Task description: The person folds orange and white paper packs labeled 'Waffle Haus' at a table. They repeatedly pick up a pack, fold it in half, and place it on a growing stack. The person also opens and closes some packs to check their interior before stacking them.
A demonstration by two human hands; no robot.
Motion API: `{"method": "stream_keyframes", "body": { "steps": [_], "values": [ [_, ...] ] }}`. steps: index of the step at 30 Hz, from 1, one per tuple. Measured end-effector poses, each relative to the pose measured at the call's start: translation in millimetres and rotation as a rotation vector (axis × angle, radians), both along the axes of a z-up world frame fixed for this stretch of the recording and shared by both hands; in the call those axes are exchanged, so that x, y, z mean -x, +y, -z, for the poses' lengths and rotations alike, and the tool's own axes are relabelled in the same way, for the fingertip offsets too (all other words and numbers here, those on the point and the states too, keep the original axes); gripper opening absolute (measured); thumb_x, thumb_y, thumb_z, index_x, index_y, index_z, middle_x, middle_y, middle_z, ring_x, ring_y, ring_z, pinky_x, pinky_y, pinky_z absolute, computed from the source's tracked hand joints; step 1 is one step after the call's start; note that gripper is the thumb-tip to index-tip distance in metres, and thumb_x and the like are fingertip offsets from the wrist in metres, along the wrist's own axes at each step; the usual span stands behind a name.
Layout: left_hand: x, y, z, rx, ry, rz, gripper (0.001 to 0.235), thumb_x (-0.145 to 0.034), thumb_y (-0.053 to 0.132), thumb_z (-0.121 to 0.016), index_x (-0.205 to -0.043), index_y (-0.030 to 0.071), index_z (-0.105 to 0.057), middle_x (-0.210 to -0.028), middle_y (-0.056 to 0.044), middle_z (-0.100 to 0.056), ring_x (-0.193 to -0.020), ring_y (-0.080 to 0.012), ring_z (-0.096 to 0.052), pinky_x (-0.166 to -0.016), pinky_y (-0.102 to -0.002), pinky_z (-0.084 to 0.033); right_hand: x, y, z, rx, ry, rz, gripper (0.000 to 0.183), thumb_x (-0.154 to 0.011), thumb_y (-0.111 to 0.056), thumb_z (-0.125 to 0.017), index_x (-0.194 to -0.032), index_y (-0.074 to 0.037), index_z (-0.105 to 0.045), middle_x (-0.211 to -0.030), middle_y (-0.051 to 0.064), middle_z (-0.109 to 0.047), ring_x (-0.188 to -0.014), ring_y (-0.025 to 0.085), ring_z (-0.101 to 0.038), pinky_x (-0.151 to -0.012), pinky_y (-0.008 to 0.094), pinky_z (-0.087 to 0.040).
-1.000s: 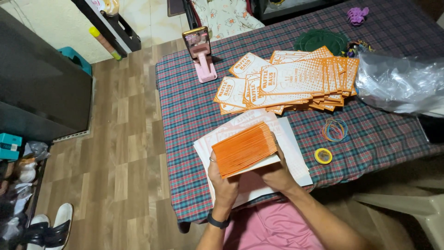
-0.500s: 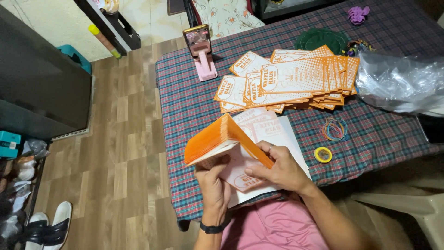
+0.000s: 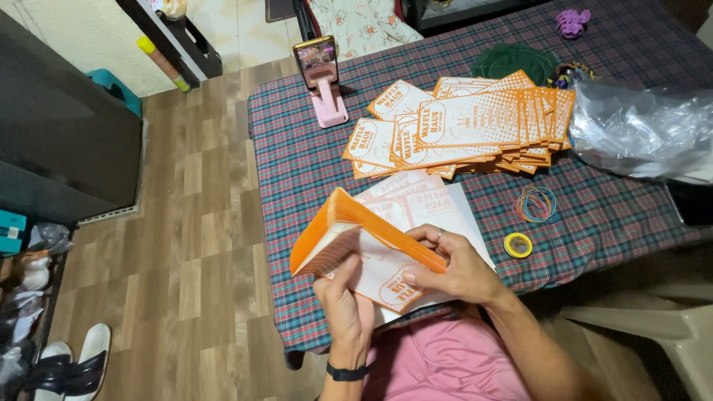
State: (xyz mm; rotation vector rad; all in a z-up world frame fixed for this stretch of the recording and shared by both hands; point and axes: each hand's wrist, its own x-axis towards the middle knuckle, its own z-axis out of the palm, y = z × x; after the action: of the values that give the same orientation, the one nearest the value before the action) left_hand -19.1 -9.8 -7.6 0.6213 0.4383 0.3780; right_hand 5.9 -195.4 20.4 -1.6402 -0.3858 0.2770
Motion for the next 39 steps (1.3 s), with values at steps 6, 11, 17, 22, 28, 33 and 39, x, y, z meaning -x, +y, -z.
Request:
{"method": "stream_keyframes", "body": {
  "steps": [6,11,17,22,28,33,39],
  "values": [
    [0,-2,-15,0.068,0.034,-0.008,0.035,-0.078,-0.006,-0.071,-0.113,-0.008,-0.070,-0.112,-0.020,-0.075,-0.101,-0.0335,-0.071,-0.095,-0.049,-0.058,10,10,15,-0.151,0.120,0.104,0.050,-0.076,-0.001,-0.086,-0.120,-0.006,-0.061,-0.093,0.006,-0.071,-0.079,0.010,-0.065,-0.070,0.023,-0.056],
    [5,-9,-34,0.122,0.053,0.027,0.047,-0.080,-0.005,-0.067,-0.127,-0.007,-0.063,-0.123,-0.022,-0.070,-0.110,-0.0357,-0.067,-0.101,-0.050,-0.054,11,6,20,-0.180,0.101,0.119,0.049,-0.076,-0.002,-0.086,-0.120,-0.002,-0.063,-0.102,0.005,-0.072,-0.086,0.011,-0.069,-0.077,0.024,-0.059],
    [6,-10,-29,0.150,0.055,0.061,0.047,-0.082,-0.004,-0.067,-0.129,-0.004,-0.062,-0.124,-0.021,-0.070,-0.110,-0.0345,-0.066,-0.102,-0.048,-0.053,10,4,24,-0.196,0.115,0.127,0.049,-0.075,-0.002,-0.086,-0.119,-0.001,-0.065,-0.103,0.006,-0.073,-0.087,0.011,-0.068,-0.078,0.024,-0.059],
    [7,-6,-26,0.072,0.101,0.081,0.048,-0.077,-0.004,-0.072,-0.124,-0.008,-0.063,-0.119,-0.021,-0.071,-0.105,-0.0334,-0.068,-0.095,-0.048,-0.057,5,-5,27,-0.243,0.151,0.113,0.049,-0.074,-0.002,-0.087,-0.117,-0.001,-0.065,-0.099,0.006,-0.074,-0.084,0.011,-0.068,-0.075,0.025,-0.058],
    [8,19,-10,-0.006,0.007,0.158,0.044,-0.079,-0.005,-0.074,-0.121,-0.009,-0.062,-0.107,-0.015,-0.068,-0.093,-0.0235,-0.065,-0.086,-0.035,-0.056,-4,-19,36,-0.322,0.279,0.151,0.052,-0.066,0.006,-0.087,-0.112,0.000,-0.064,-0.096,0.017,-0.078,-0.078,0.020,-0.074,-0.069,0.032,-0.061],
    [9,41,-7,-0.076,0.117,0.211,0.042,-0.081,0.000,-0.074,-0.119,-0.003,-0.056,-0.108,-0.022,-0.069,-0.094,-0.0272,-0.067,-0.083,-0.037,-0.058,-7,-27,47,-0.440,0.409,0.155,0.052,-0.064,0.011,-0.083,-0.111,0.000,-0.062,-0.094,0.023,-0.077,-0.073,0.024,-0.073,-0.064,0.034,-0.060],
    [11,53,-4,-0.243,0.159,0.265,0.040,-0.076,-0.002,-0.078,-0.112,-0.007,-0.062,-0.105,-0.025,-0.072,-0.089,-0.0283,-0.071,-0.077,-0.035,-0.060,-10,-31,51,-0.414,0.417,0.146,0.052,-0.063,0.009,-0.084,-0.110,0.000,-0.064,-0.095,0.021,-0.078,-0.074,0.024,-0.073,-0.063,0.032,-0.058]
  ]
}}
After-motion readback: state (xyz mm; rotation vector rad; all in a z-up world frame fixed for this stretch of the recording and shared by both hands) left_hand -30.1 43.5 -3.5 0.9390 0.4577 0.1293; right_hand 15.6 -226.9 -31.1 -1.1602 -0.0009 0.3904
